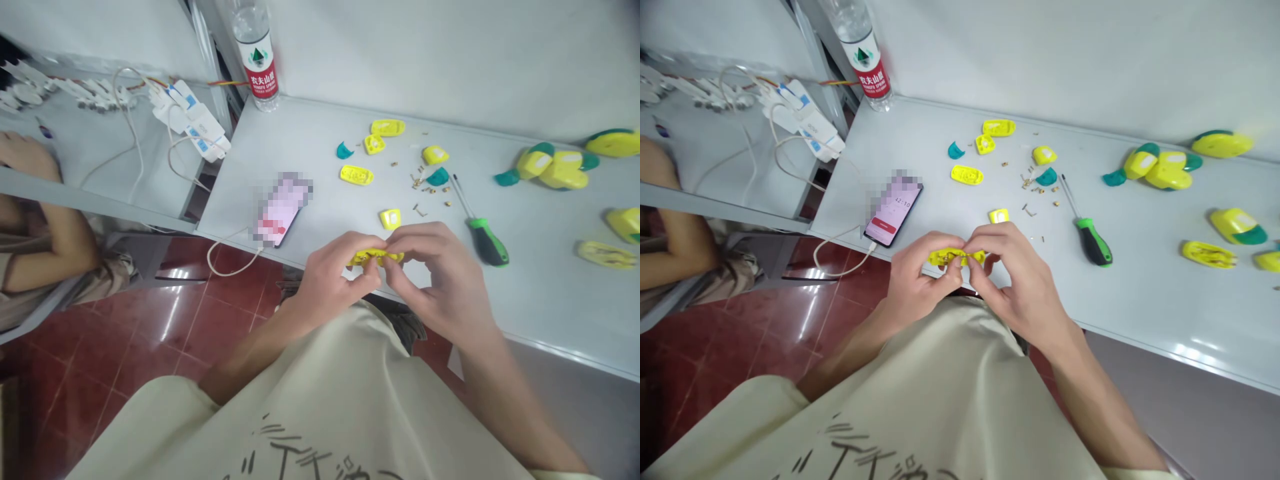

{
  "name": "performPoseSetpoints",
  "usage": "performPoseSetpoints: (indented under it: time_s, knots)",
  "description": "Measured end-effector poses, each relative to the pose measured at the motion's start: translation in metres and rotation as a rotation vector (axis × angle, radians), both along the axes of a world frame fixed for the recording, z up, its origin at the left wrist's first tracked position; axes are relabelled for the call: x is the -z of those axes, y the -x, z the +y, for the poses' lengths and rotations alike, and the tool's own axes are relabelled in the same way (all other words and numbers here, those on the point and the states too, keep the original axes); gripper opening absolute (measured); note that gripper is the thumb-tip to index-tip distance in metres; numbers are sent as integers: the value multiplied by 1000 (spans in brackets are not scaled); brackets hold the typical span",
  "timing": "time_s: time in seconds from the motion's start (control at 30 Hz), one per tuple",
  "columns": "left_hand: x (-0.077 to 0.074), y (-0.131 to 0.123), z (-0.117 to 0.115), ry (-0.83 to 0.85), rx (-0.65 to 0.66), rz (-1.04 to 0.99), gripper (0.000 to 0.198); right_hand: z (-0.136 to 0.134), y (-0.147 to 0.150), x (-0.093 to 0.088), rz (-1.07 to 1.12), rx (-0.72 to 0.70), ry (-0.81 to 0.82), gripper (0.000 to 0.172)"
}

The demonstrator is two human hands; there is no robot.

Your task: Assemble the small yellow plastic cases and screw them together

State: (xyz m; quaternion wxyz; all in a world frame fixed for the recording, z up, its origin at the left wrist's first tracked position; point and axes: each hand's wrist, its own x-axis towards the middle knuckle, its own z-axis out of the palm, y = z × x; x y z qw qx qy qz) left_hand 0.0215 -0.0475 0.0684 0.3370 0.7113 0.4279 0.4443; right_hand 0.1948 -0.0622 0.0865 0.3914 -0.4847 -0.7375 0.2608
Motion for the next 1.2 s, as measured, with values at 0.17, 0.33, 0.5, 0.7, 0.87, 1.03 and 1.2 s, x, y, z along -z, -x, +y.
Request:
performPoseSetpoints:
  time_s: [0.17, 0.33, 0.5, 0.7, 0.87, 1.03, 1.2]
  knots:
    - [-3, 0, -2, -31, 15, -37, 18, -1, 1, -1, 18, -4, -17, 30]
    - [-4, 1, -3, -3, 15, -6, 19, -1, 1, -2, 3, 6, -10, 29]
    - [-6, 1, -5, -14, 24, -4, 22, -1, 0, -2, 0, 0, -66, 33]
    - [-8, 1, -5, -41, 46, -53, 27, -1, -1, -3, -5, -2, -61, 34]
    - [-7, 2, -5, -48, 55, -33, 25, -1, -1, -2, 10, -8, -53, 34]
    - [-4, 3, -3, -83, 86, -44, 26, -2, -2, -2, 17, -5, -47, 34]
    - [-5, 4, -3, -50, 79, -25, 23, -1, -2, -2, 29, -26, -38, 34]
